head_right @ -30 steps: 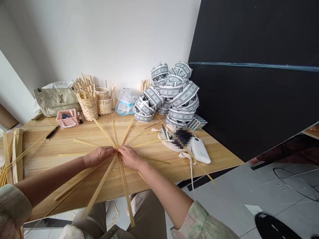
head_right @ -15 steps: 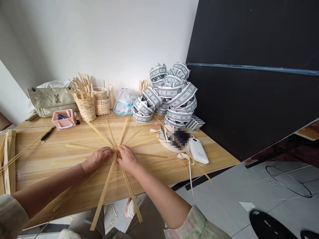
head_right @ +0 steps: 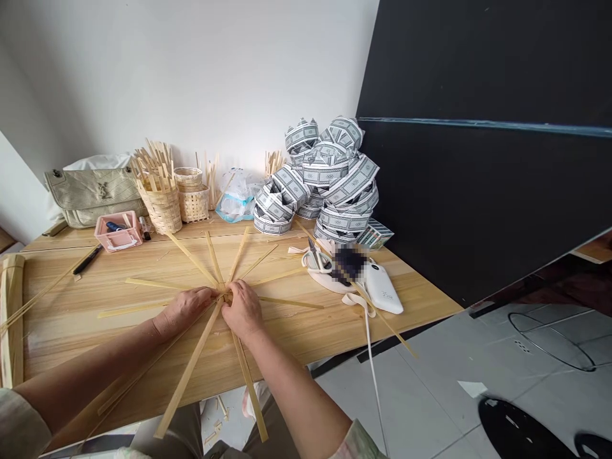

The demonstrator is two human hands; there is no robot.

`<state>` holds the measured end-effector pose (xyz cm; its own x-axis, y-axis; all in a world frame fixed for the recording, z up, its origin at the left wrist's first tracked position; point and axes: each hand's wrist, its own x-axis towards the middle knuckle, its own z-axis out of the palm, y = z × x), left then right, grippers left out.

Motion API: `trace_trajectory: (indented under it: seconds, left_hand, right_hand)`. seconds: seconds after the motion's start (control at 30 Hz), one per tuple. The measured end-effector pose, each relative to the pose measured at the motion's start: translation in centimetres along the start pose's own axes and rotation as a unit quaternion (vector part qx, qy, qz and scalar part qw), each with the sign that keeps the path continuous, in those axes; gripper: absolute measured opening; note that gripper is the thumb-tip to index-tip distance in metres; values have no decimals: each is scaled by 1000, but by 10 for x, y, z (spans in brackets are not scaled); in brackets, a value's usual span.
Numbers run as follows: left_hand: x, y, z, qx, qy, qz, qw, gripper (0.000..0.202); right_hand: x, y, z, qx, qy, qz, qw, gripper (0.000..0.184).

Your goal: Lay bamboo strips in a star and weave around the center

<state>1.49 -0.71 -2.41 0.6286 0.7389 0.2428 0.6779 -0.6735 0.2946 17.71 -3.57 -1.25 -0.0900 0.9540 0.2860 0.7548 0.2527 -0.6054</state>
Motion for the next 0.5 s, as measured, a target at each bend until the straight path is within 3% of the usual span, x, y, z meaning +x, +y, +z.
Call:
trace_trajectory:
  seconds: [0.2,0.5]
  left_hand:
    - [-1,1,-4,-4,-9,-1,1000,18]
    - [0,8,-6,-24,-5,-11,1000,18]
  right_hand:
    - [3,3,2,18,12,9,1000,29]
    - [8,13,-3,33,-46,-41,998,31]
